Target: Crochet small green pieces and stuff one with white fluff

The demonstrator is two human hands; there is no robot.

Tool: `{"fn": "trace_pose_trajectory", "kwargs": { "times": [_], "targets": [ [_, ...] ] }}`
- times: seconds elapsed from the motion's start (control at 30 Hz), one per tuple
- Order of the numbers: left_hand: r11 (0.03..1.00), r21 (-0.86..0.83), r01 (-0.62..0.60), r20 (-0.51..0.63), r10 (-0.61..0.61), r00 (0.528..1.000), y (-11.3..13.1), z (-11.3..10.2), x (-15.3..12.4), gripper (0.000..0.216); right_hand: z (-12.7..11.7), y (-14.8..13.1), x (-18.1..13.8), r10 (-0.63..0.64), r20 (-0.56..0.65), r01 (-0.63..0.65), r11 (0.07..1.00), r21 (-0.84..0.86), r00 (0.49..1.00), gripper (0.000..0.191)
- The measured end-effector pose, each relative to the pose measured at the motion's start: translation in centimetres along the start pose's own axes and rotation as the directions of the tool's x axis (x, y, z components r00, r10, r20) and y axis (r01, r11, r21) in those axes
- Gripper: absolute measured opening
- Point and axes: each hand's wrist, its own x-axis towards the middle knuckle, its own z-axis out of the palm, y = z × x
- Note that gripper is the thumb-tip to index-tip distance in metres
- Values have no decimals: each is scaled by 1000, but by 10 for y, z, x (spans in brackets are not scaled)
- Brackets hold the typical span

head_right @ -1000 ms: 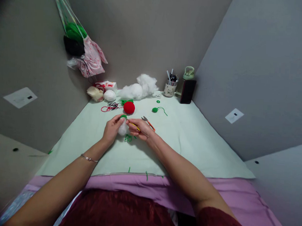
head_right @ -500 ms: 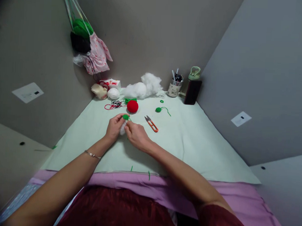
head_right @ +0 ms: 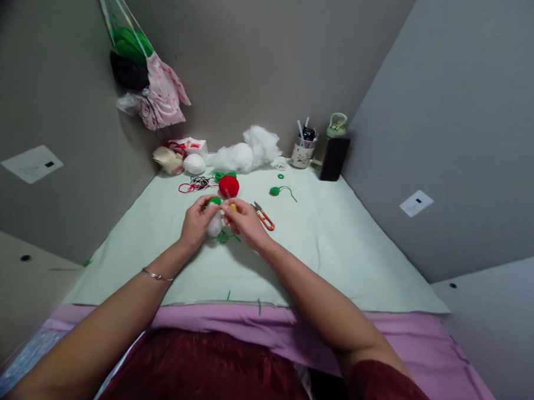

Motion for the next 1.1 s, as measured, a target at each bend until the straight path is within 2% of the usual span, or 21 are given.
{"fn": "trace_pose_trajectory", "kwargs": {
  "times": [0.03,0.1,0.27,0.33,0.5,0.63,0.9,1.1],
  "targets": [
    [1000,10,-5,24,5,1000,1,1,-1,32,-3,2,4,-31,-81,26,998,-53,996,35],
    [999,42,-31,76,28,997,2,4,-4,31,-7,7,9,-75,-150,52,987,-150,986,38],
    [990,119,-73,128,57,990,1,8,-8,33,-10,17,12,-126,-177,83,969,-233,976,38],
    [996,79,-29,152,17,988,1,8,-8,40,-10,18,12,-111,-182,70,973,-219,977,35],
    [976,-127,176,223,-145,964,3,7,-7,45,-15,15,15,-48,-196,23,991,-129,979,35],
    [960,-170,221,216,-183,959,3,9,-7,49,-16,15,16,-35,-182,17,995,-96,983,38],
    [987,-96,129,94,-121,988,-4,2,1,36,-15,4,8,-90,-85,76,985,-156,992,32],
    [997,-43,71,42,-69,997,-3,-2,3,32,-9,-5,0,12,55,1,974,-227,998,26]
  ]
}}
